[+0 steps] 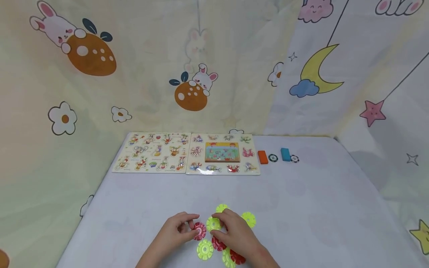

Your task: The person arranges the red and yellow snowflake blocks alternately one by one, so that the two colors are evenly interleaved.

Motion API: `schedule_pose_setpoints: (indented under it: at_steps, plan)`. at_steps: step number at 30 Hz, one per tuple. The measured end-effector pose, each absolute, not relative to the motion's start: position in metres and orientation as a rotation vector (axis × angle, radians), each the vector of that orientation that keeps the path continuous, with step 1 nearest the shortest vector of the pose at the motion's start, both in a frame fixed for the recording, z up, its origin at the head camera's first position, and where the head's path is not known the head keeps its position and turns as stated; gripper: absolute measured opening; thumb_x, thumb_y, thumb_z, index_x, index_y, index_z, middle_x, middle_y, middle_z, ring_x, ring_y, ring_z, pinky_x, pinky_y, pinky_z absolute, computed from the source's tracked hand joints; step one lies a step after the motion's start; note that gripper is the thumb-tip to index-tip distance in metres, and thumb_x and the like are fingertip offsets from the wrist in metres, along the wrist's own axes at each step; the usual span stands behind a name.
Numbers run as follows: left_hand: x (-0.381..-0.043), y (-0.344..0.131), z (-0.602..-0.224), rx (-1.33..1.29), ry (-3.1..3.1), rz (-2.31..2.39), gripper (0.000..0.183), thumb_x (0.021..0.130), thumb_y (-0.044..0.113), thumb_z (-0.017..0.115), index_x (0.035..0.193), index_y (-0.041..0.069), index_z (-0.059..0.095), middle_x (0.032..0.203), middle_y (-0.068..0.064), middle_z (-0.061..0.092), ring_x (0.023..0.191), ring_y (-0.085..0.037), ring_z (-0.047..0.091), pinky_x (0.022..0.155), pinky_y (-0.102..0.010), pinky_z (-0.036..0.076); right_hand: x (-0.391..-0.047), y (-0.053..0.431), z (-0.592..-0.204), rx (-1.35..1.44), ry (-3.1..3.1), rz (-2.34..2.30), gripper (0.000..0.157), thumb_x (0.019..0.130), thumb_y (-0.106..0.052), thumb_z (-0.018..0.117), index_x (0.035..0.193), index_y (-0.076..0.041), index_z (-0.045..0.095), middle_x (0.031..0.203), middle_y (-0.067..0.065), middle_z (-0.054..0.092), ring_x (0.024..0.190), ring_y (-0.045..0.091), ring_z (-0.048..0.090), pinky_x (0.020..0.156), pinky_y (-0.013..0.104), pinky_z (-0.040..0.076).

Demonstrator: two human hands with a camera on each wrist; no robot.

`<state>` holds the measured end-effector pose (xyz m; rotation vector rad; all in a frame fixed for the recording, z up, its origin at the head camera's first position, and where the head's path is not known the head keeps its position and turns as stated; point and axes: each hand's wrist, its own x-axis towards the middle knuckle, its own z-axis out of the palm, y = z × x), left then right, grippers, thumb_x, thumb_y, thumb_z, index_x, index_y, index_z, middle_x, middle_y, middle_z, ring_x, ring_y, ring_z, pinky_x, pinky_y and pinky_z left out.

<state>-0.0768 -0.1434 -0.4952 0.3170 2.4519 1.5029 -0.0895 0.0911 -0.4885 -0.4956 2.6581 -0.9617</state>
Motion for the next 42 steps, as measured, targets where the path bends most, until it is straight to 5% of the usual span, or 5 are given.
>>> schedule_pose_setpoints:
  at_steps: [13, 22, 31, 42]
  plan:
    - [-0.077, -0.135, -0.512, 0.397, 2.676, 1.064, 0.039, 0.074, 0.038, 0.078, 0.108, 0.02, 0.07, 0.076, 0.013, 0.052, 0.071, -0.006, 0.047, 0.06, -0.024, 0.039, -0.094, 0.083, -0.496, -0.373, 2.675, -0.877, 0.049, 0.071, -0.05, 0.077, 0.11, -0.025, 0.062, 0.083, -0.013, 0.049, 0.075, 0.008, 0.045, 0.064, 0.027, 0.039]
    - [-0.077, -0.131, -0.507, 0.313, 2.698, 1.0, 0.045, 0.071, 0.043, 0.079, 0.105, 0.019, 0.064, 0.086, 0.015, 0.054, 0.075, -0.006, 0.048, 0.067, -0.03, 0.044, -0.091, 0.077, -0.499, -0.364, 2.763, -0.805, 0.057, 0.069, -0.053, 0.078, 0.111, -0.019, 0.059, 0.102, -0.01, 0.055, 0.091, 0.009, 0.05, 0.083, 0.036, 0.047]
    - [-0.077, -0.13, -0.509, 0.282, 2.646, 1.015, 0.045, 0.067, 0.044, 0.081, 0.097, 0.022, 0.057, 0.074, 0.009, 0.049, 0.067, -0.009, 0.045, 0.057, -0.026, 0.038, -0.093, 0.075, -0.498, -0.325, 2.761, -0.805, 0.057, 0.067, -0.053, 0.079, 0.109, -0.019, 0.06, 0.102, -0.008, 0.055, 0.091, 0.01, 0.05, 0.083, 0.037, 0.047]
    - [-0.076, -0.133, -0.509, 0.474, 2.68, 0.872, 0.047, 0.074, 0.035, 0.079, 0.114, 0.019, 0.061, 0.092, 0.015, 0.053, 0.077, -0.003, 0.049, 0.068, -0.024, 0.05, -0.091, 0.076, -0.501, -0.354, 2.735, -0.808, 0.058, 0.068, -0.053, 0.078, 0.111, -0.019, 0.059, 0.097, -0.011, 0.053, 0.084, 0.008, 0.046, 0.079, 0.035, 0.048]
